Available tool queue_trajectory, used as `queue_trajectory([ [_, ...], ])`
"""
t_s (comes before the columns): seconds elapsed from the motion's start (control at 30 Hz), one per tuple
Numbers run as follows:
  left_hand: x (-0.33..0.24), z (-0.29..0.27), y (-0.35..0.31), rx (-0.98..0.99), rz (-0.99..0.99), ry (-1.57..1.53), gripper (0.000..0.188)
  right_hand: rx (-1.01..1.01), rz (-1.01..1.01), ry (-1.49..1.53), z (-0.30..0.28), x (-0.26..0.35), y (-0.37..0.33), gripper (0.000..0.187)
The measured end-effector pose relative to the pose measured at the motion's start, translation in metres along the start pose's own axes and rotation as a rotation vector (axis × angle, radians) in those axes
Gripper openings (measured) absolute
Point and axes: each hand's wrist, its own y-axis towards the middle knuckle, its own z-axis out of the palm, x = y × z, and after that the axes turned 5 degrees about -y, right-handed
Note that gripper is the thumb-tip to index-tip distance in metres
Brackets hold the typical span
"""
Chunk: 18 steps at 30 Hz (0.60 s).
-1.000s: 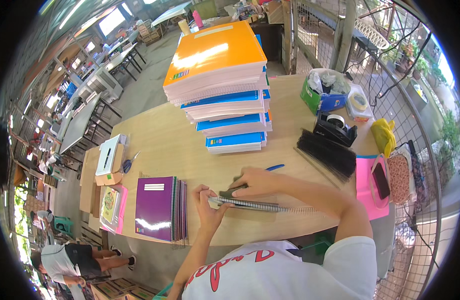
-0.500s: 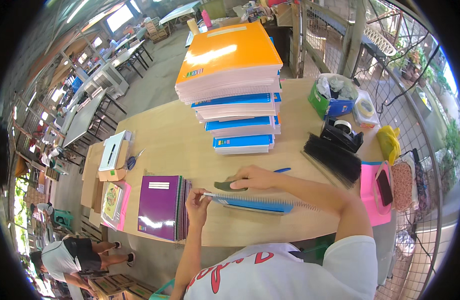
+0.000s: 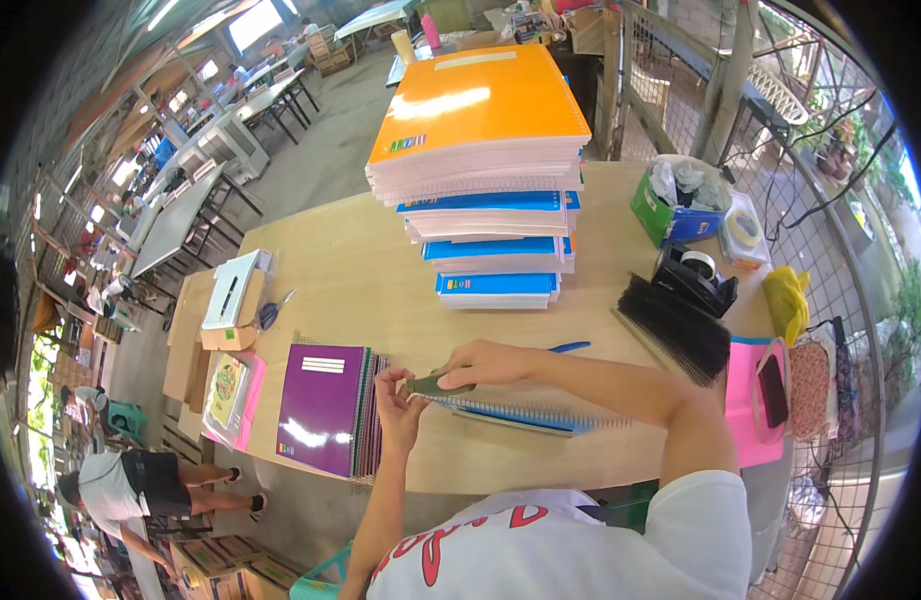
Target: The person removes plastic spiral coils from a stack of notebooks by cutting the ends with pliers and pulling the coil out by hand, then places the unbound notebooks into a new stack.
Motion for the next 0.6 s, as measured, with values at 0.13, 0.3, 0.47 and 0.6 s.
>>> queue_trajectory([
  [0.13, 0.005, 0.0, 0.001, 0.034, -0.033, 0.037, 0.055, 0.145, 0.049, -0.454, 0.007, -0.06, 0.014, 0.058],
  [0.3, 0.018, -0.011, -0.002, 0.139, -0.026, -0.138, 0.041, -0.462, 0.522, -0.823, 0.037, -0.087, -0.085, 0.079],
  [0.47, 0.026, -0.004, 0.001, 0.131, -0.065, -0.222, 0.036, -0.642, 0.344, -0.939, 0.072, -0.175, -0.157, 0.075],
  [0.6, 0.019, 0.001, -0.003, 0.067, -0.08, -0.263, 0.033, -0.702, 0.532, -0.8, 0.066, -0.169, -0.153, 0.072],
])
